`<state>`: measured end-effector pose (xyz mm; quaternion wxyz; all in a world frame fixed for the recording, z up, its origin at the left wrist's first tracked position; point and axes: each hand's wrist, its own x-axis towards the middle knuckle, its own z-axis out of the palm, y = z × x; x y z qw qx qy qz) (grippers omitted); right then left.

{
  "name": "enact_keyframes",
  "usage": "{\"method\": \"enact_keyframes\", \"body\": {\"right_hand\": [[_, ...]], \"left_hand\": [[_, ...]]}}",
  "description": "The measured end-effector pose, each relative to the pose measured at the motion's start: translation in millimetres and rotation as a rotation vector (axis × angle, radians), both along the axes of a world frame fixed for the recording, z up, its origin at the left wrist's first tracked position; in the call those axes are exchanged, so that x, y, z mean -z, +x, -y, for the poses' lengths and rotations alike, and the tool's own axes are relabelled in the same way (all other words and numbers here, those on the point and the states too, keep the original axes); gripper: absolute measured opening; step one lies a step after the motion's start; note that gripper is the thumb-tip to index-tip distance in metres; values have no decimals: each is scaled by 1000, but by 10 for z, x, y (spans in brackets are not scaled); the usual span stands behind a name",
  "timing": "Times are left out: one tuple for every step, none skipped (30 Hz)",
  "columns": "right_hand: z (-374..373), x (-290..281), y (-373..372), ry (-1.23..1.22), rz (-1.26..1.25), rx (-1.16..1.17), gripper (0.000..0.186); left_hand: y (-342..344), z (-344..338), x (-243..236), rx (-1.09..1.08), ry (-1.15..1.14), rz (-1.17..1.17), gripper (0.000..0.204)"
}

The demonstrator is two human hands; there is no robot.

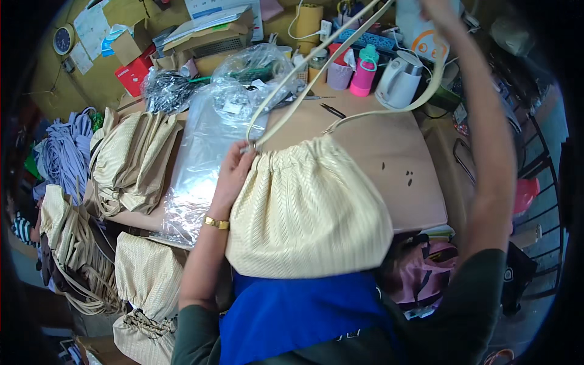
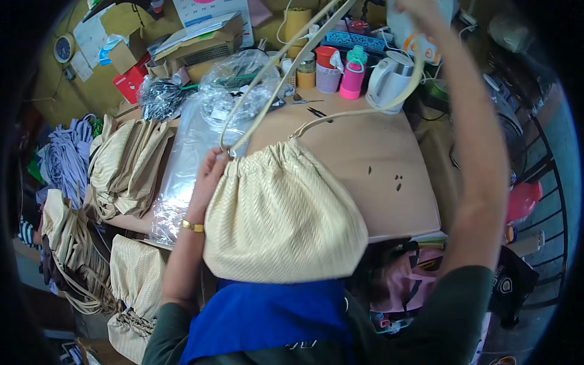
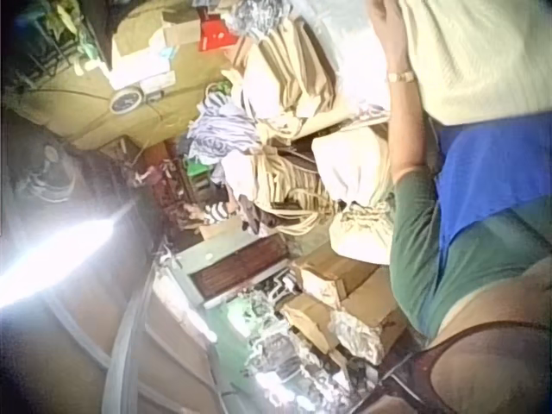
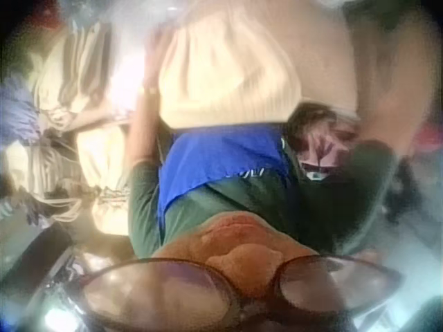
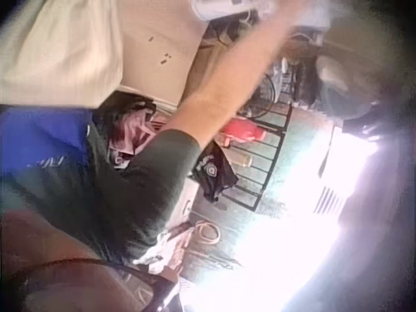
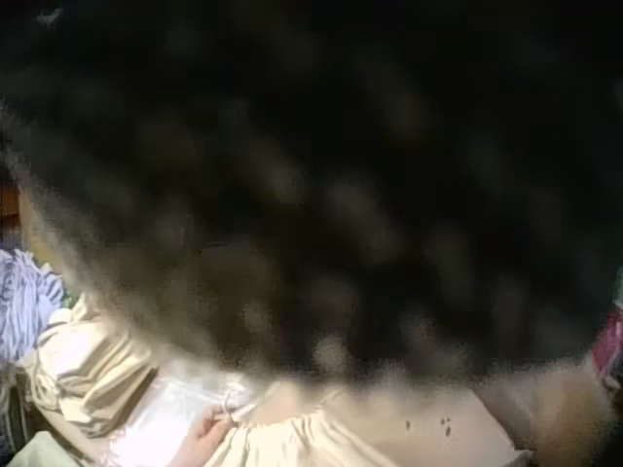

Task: The person attaches brand tags to cream-colored handbags, trims loose threads using small clippers, and folds the bags before placing them onto a stack.

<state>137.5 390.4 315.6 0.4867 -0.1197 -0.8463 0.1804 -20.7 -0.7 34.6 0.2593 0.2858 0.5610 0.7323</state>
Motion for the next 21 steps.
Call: {"method": "enact_keyframes", "body": {"right_hand": [[-5, 310, -394, -88, 67, -115, 33], [106, 555, -555, -155, 189, -185, 34], [185, 795, -753, -196, 358, -280, 31], [360, 1075, -797, -231, 618, -392, 30], [568, 1314, -843, -230, 910, -527, 29], [672, 1529, -889, -214, 1158, -663, 28], [473, 1831, -960, -99, 1323, -920, 27], [473, 1929, -1120, -48, 1214, -838, 27], [570, 1997, -1321, 2, 1103, -760, 26], [672, 2094, -1555, 53, 987, -689, 25], [685, 2211, -1825, -98, 817, -724, 24], [653, 2339, -2160, -247, 640, -752, 23], [672, 2434, -2495, -255, 559, -697, 24], [718, 2528, -2791, -265, 479, -649, 24], [744, 2633, -3006, -205, 519, -598, 26], [748, 2756, -3196, -145, 560, -542, 27], [698, 2859, -3345, -87, 596, -482, 29], [560, 2962, -3459, 169, 673, -614, 37], [536, 3015, -3497, 246, 683, -617, 40], [509, 3089, -3469, 322, 696, -614, 43], [493, 3007, -3439, 323, 776, -578, 42]], "left_hand": [[-74, 139, 263, -123, -69, 37, 26], [-115, 175, 420, -176, -145, 38, 27], [-149, 245, 540, -241, -228, 40, 28], [-197, 298, 666, -266, -268, 0, 30], [-250, 356, 783, -299, -310, -41, 32], [-314, 370, 832, -322, -349, -85, 34], [-361, 272, 746, -301, -516, -333, 34], [-340, 265, 585, -297, -701, -573, 35], [-311, 276, 400, -289, -885, -814, 35], [-299, 287, 225, -402, -923, -1052, 33], [-407, 250, 87, -419, -1024, -1161, 29], [-501, 172, -96, -449, -1014, -1177, 29], [-625, 76, -234, -487, -1010, -1192, 29], [-786, -39, -296, -511, -839, -1241, 27], [-963, -192, -366, -526, -660, -1288, 27], [-1156, -421, -386, -525, -509, -1429, 26], [-1368, -638, -391, -516, -350, -1568, 26], [-1642, -756, -288, -602, -382, -1745, 25], [-1942, -811, -110, -692, -430, -1920, 24], [-2159, -817, -76, -650, -587, -1938, 24], [-2363, -815, -42, -601, -743, -1949, 24]]}}
